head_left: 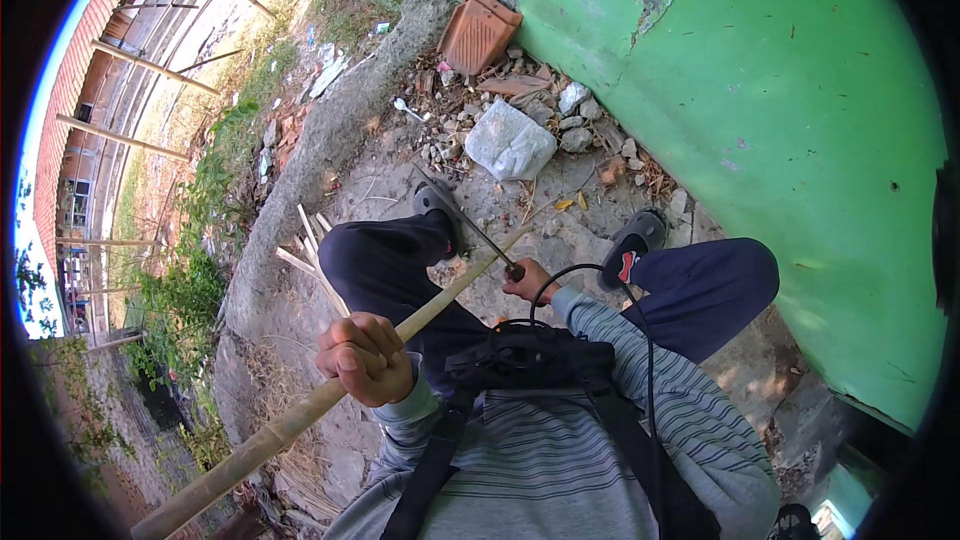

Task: The person holds a bamboo strip and scrapes along its edges with a knife to shave it down.

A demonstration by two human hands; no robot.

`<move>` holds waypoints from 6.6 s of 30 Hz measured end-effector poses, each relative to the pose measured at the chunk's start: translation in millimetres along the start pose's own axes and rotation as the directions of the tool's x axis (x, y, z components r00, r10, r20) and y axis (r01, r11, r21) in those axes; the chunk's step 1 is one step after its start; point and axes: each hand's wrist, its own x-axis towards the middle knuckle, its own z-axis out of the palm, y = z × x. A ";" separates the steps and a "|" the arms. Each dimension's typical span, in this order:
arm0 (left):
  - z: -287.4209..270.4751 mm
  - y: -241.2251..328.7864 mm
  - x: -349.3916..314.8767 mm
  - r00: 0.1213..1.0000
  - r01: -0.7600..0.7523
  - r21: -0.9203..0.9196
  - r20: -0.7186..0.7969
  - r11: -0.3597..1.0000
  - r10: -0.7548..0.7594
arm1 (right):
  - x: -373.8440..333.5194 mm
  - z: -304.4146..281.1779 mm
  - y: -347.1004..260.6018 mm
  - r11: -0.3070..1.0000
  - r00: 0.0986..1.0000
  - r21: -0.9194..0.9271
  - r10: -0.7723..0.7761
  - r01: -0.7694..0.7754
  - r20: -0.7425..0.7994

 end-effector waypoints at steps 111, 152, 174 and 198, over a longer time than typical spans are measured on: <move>-3.4 8.4 18.2 0.982 0.186 -0.199 -0.008 0.962 -0.191 | 8.8 -23.3 9.6 0.995 0.960 -0.061 0.065 -0.085 -0.271; -7.8 -10.5 33.6 0.700 0.341 -0.455 0.707 0.823 0.101 | 3.0 -17.0 -8.6 0.991 0.994 -0.114 0.077 -0.068 0.077; -29.7 0.9 36.2 0.891 0.288 -0.125 0.399 0.949 -0.218 | 2.5 -42.1 96.3 0.796 0.837 -0.299 0.425 -0.527 -0.343; 37.9 -76.2 130.0 0.993 0.032 0.206 0.103 0.978 -0.054 | -8.0 -54.4 97.7 0.765 0.818 -0.298 0.500 -0.571 -0.285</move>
